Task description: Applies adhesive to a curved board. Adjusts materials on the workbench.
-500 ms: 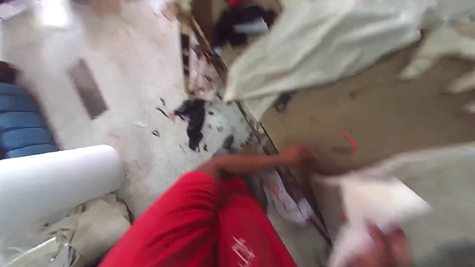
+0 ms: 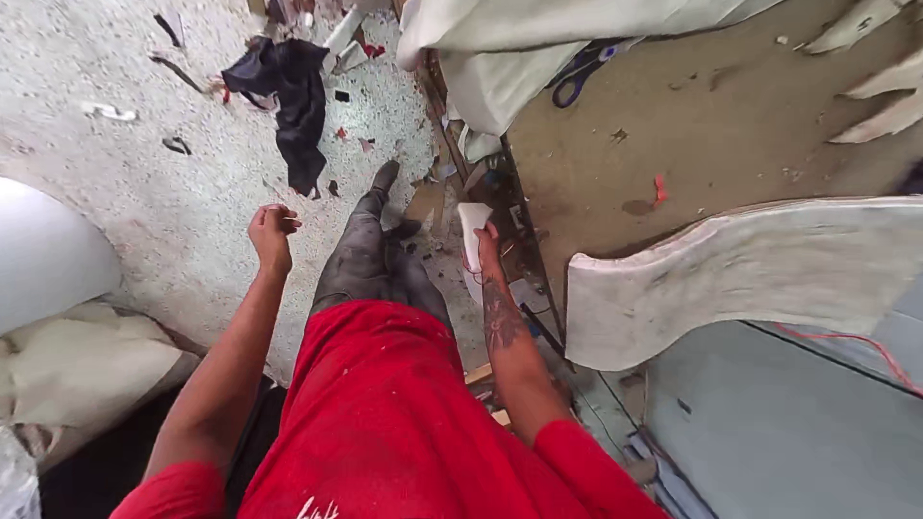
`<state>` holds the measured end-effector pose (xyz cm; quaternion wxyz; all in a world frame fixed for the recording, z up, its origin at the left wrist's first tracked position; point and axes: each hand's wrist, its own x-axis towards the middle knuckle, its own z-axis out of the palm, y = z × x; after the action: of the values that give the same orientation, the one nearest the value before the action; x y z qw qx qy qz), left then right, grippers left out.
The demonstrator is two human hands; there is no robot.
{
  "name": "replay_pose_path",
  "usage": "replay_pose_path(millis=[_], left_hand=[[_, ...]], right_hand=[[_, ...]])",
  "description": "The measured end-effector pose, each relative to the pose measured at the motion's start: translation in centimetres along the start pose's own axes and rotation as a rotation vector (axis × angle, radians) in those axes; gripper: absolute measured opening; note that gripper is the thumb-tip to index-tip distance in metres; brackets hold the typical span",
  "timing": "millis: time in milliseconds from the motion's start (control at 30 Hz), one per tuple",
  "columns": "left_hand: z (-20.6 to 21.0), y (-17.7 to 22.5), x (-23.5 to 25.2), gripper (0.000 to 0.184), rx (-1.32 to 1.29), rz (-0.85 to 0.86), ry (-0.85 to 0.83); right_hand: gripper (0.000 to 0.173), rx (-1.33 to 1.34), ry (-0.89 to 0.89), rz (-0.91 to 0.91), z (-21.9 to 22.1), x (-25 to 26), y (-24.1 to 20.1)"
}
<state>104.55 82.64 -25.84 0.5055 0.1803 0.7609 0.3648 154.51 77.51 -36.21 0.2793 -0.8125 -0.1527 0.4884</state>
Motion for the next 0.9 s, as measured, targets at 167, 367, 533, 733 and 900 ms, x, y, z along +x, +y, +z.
replay_pose_path(millis=[167,367,533,733,900], left_hand=[[6.2,-2.2,-2.6,0.033,-0.044,-0.015,-0.120],[18.0,5.2,-2.8,0.026,0.217,0.394,-0.491],[26.6,19.2,4.4,0.069,0.304,0.694,-0.292],[33.0,27.9,9.8,0.090,0.462,0.474,-0.320],[30.2,33.0,4.1,0.053,0.762,0.539,-0.365]], right_hand=[[0.045,0.110,0.329,0.046,-4.9,3.2,0.1],[0.048,0.198,0.328,0.187,-8.6,1.3,1.4],[0.032,-0.141,0.192,-0.079,-5.8,-5.1,4.6],[0.031,0.162,0.216,0.048,0.8,-14.0,4.6],[0.033,0.258,-0.006,-0.075,3.7,-17.0,-2.0]])
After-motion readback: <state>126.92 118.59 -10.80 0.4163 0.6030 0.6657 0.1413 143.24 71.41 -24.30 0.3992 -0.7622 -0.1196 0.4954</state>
